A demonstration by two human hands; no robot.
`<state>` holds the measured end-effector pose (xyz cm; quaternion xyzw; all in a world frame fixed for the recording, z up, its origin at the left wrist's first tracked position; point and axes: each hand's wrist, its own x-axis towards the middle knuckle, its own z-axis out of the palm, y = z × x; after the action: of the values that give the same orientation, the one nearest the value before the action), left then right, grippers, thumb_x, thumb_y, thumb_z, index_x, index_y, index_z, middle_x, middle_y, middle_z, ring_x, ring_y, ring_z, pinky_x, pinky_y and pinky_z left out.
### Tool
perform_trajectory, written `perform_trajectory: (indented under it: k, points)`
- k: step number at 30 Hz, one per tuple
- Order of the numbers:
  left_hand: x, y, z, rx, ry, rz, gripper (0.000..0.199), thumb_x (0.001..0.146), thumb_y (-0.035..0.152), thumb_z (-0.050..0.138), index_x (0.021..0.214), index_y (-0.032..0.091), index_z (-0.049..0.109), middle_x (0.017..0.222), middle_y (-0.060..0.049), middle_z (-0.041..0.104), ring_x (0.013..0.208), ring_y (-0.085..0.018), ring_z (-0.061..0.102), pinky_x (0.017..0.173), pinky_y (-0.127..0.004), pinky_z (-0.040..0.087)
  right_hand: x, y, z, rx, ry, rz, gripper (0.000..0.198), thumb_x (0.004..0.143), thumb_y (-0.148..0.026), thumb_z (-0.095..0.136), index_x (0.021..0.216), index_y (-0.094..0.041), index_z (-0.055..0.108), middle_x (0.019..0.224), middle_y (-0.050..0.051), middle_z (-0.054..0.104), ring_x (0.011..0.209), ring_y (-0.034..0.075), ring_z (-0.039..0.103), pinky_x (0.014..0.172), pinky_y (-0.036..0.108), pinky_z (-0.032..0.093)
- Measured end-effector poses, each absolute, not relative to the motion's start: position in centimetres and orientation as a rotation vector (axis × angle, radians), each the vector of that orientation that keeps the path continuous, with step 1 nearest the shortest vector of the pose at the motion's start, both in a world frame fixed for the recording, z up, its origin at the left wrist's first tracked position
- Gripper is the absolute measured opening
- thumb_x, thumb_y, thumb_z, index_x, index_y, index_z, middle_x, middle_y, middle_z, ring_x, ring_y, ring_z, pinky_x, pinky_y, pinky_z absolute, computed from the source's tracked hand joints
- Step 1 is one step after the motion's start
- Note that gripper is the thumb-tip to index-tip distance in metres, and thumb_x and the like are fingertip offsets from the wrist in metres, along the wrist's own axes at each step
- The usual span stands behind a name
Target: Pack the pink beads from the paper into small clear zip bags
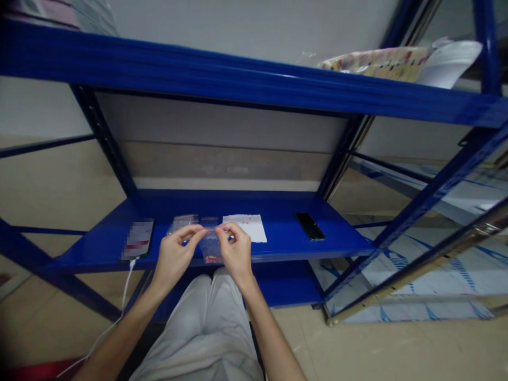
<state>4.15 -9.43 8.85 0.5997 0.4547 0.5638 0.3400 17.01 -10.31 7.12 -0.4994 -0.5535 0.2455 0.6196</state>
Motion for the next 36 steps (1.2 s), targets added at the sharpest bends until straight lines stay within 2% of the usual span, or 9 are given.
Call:
perform_trajectory:
  k: [4, 8, 13, 15, 18, 22, 30, 34, 36]
  points:
    - [4.3, -9.5, 8.8, 1.593, 1.165, 1.538, 0.011, 0.071, 0.028, 0.063, 0.069, 0.017, 0.067, 0.072, -0.002, 0.070, 0.070, -0.016, 0.064, 0.070, -0.024, 0.049, 17.1, -9.7, 6.7, -1.056, -1.261, 0.706, 0.023, 0.079, -0.039, 0.056, 0.075, -0.018, 0.062, 0.069, 0.002, 0.061, 0.054, 0.011, 0.052, 0.050, 0.022, 0.042]
    - [3.8, -9.0, 8.1, 1.552, 1.152, 1.496, 0.013, 0.071, 0.028, 0.064, 0.067, 0.016, 0.068, 0.069, -0.004, 0.070, 0.068, -0.018, 0.065, 0.069, -0.026, 0.051, 17.9, -9.1, 6.1, -1.005, -1.308, 0.844, 0.022, 0.073, -0.039, 0.063, 0.077, -0.018, 0.065, 0.074, 0.004, 0.065, 0.059, 0.014, 0.056, 0.053, 0.024, 0.045]
    - [2.9, -8.7, 7.3, 1.612, 1.209, 1.436, 0.011, 0.071, 0.025, 0.064, 0.065, 0.019, 0.071, 0.068, -0.002, 0.071, 0.070, -0.017, 0.065, 0.090, -0.034, 0.044, 17.8, -8.7, 5.7, -1.115, -1.381, 0.708, 0.020, 0.075, -0.036, 0.061, 0.068, -0.018, 0.064, 0.068, 0.004, 0.064, 0.058, 0.014, 0.055, 0.049, 0.023, 0.040]
    - [2.8, -8.6, 6.8, 1.619, 1.222, 1.429, 0.012, 0.072, 0.025, 0.063, 0.064, 0.021, 0.071, 0.068, -0.001, 0.071, 0.069, -0.017, 0.065, 0.094, -0.036, 0.041, 17.4, -8.6, 5.6, -1.162, -1.407, 0.634, 0.019, 0.076, -0.034, 0.059, 0.067, -0.018, 0.063, 0.068, 0.003, 0.064, 0.056, 0.013, 0.053, 0.048, 0.022, 0.037]
    - [2.8, -8.2, 5.9, 1.563, 1.226, 1.431, 0.012, 0.073, 0.027, 0.063, 0.066, 0.021, 0.071, 0.071, -0.002, 0.071, 0.072, -0.018, 0.065, 0.087, -0.034, 0.047, 16.9, -8.3, 5.3, -1.189, -1.394, 0.595, 0.018, 0.077, -0.033, 0.059, 0.069, -0.018, 0.063, 0.069, 0.004, 0.064, 0.056, 0.014, 0.053, 0.050, 0.023, 0.039]
    - [3.1, -7.6, 5.1, 1.405, 1.177, 1.446, 0.017, 0.072, 0.032, 0.063, 0.077, 0.017, 0.070, 0.081, -0.005, 0.071, 0.077, -0.020, 0.066, 0.074, -0.028, 0.052, 16.8, -7.2, 4.4, -1.115, -1.341, 0.738, 0.020, 0.074, -0.036, 0.063, 0.069, -0.018, 0.065, 0.067, 0.004, 0.063, 0.056, 0.014, 0.054, 0.049, 0.024, 0.042]
    - [3.4, -5.7, 3.9, 1.325, 1.156, 1.402, 0.017, 0.071, 0.031, 0.065, 0.072, 0.014, 0.068, 0.074, -0.005, 0.071, 0.073, -0.020, 0.066, 0.070, -0.028, 0.052, 17.1, -5.7, 3.2, -1.053, -1.280, 0.929, 0.019, 0.070, -0.037, 0.067, 0.065, -0.019, 0.068, 0.061, 0.002, 0.061, 0.053, 0.013, 0.053, 0.049, 0.024, 0.042]
    - [2.8, -5.2, 3.5, 1.407, 1.221, 1.445, 0.014, 0.074, 0.029, 0.061, 0.070, 0.017, 0.066, 0.072, -0.003, 0.069, 0.071, -0.018, 0.064, 0.069, -0.026, 0.051, 16.8, -5.4, 2.9, -1.023, -1.372, 0.965, 0.023, 0.076, -0.038, 0.061, 0.064, -0.018, 0.064, 0.063, 0.002, 0.060, 0.059, 0.014, 0.055, 0.052, 0.024, 0.041]
    - [2.4, -5.1, 3.5, 1.475, 1.248, 1.457, 0.013, 0.075, 0.027, 0.060, 0.068, 0.019, 0.066, 0.069, -0.002, 0.068, 0.071, -0.018, 0.064, 0.074, -0.028, 0.050, 16.6, -5.2, 2.7, -1.038, -1.371, 0.962, 0.024, 0.078, -0.038, 0.059, 0.064, -0.018, 0.060, 0.061, 0.001, 0.057, 0.058, 0.014, 0.054, 0.053, 0.023, 0.040]
